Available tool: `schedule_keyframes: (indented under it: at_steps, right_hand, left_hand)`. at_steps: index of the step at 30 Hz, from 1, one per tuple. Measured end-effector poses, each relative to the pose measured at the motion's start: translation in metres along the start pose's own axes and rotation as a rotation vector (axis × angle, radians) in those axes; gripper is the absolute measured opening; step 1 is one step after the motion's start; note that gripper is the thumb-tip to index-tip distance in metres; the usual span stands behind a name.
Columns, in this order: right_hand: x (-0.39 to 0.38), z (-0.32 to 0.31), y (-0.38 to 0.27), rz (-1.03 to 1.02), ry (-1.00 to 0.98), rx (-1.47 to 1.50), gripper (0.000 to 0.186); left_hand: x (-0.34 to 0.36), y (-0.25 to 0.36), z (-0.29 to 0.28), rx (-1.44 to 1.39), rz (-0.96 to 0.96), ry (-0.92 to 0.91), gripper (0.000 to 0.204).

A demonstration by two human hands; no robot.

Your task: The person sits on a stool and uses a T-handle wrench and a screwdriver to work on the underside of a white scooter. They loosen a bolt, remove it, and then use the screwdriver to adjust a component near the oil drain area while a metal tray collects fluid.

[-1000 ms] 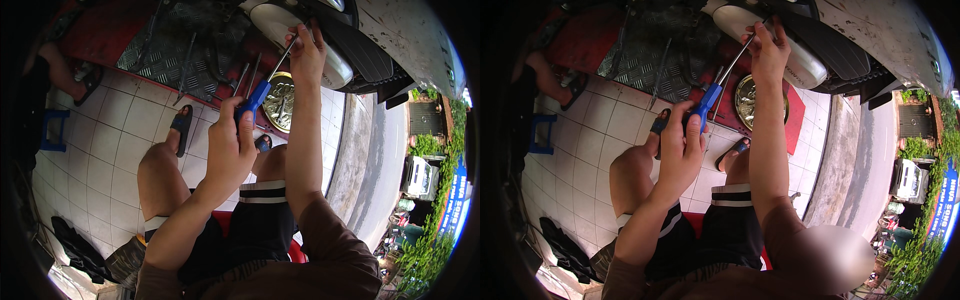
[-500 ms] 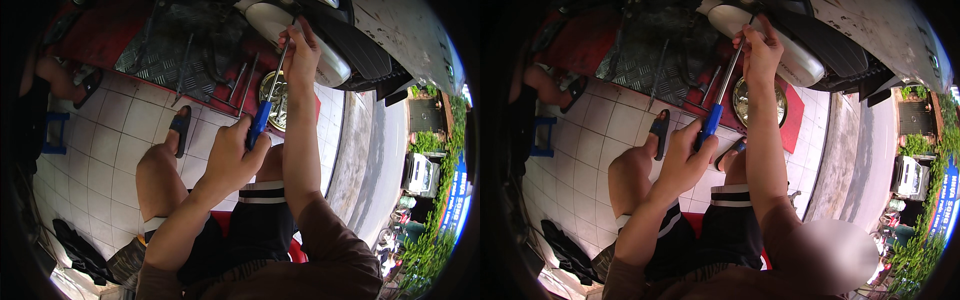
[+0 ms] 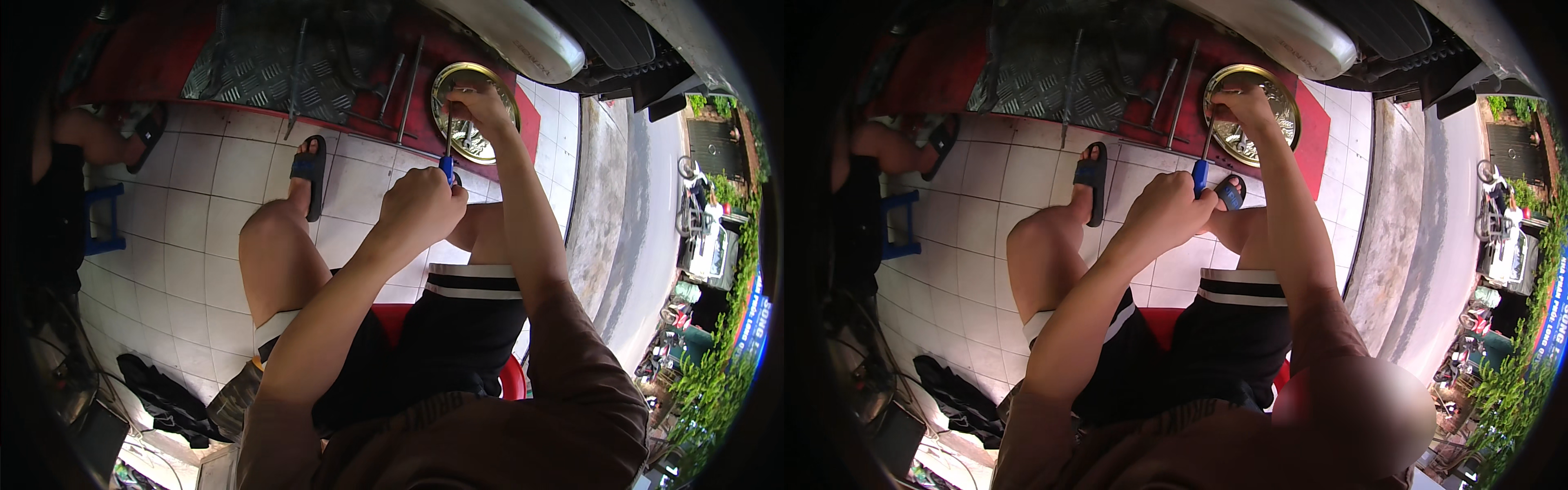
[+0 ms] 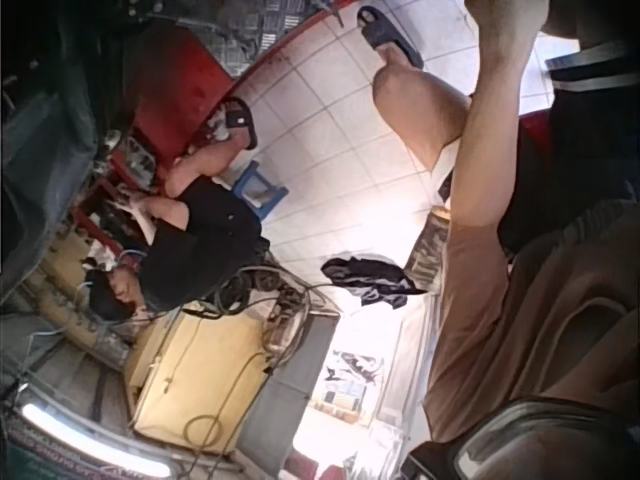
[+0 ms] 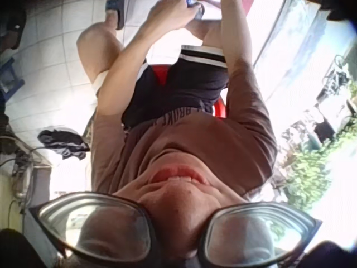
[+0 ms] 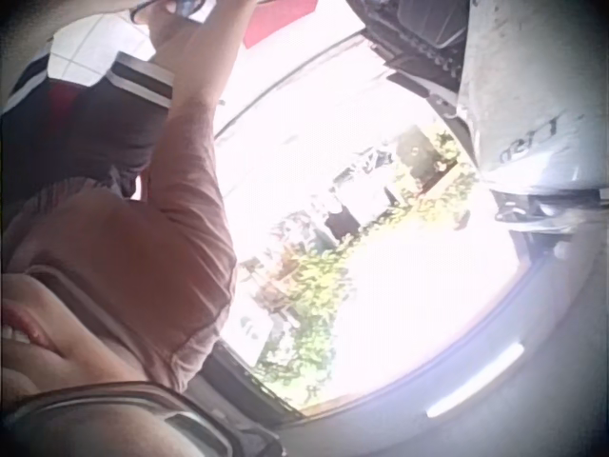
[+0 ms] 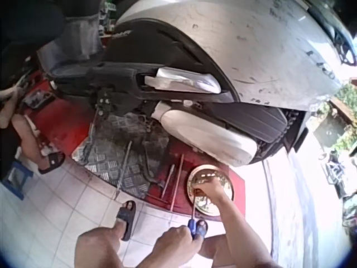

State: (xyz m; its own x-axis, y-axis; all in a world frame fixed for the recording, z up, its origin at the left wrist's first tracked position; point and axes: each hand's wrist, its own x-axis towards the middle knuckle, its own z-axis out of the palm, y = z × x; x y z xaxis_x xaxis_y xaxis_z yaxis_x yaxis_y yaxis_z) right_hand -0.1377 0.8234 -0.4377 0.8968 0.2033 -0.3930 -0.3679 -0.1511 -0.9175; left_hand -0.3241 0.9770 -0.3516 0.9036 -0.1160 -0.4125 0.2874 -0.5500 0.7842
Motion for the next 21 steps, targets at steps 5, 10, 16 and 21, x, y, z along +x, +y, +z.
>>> schedule_keyframes:
  at_steps: [5, 10, 16, 21]
  right_hand:
    - [0.021, -0.02, 0.033, 0.095, -0.14, -0.383, 0.017]
    - [0.051, -0.031, 0.062, 0.077, -0.087, -1.133, 0.028]
    - [0.05, -0.017, 0.053, 0.021, -0.116, -1.382, 0.028]
    - [0.048, -0.012, 0.06, 0.266, 0.152, -0.661, 0.017]
  left_hand:
    - [0.015, -0.002, 0.026, 0.173, 0.037, 0.002, 0.035]
    - [0.022, -0.004, 0.042, 0.273, 0.046, -0.022, 0.03]
    - [0.017, -0.009, 0.038, 0.31, 0.058, -0.001, 0.035]
    - [0.014, -0.016, 0.034, 0.352, 0.101, 0.02, 0.034]
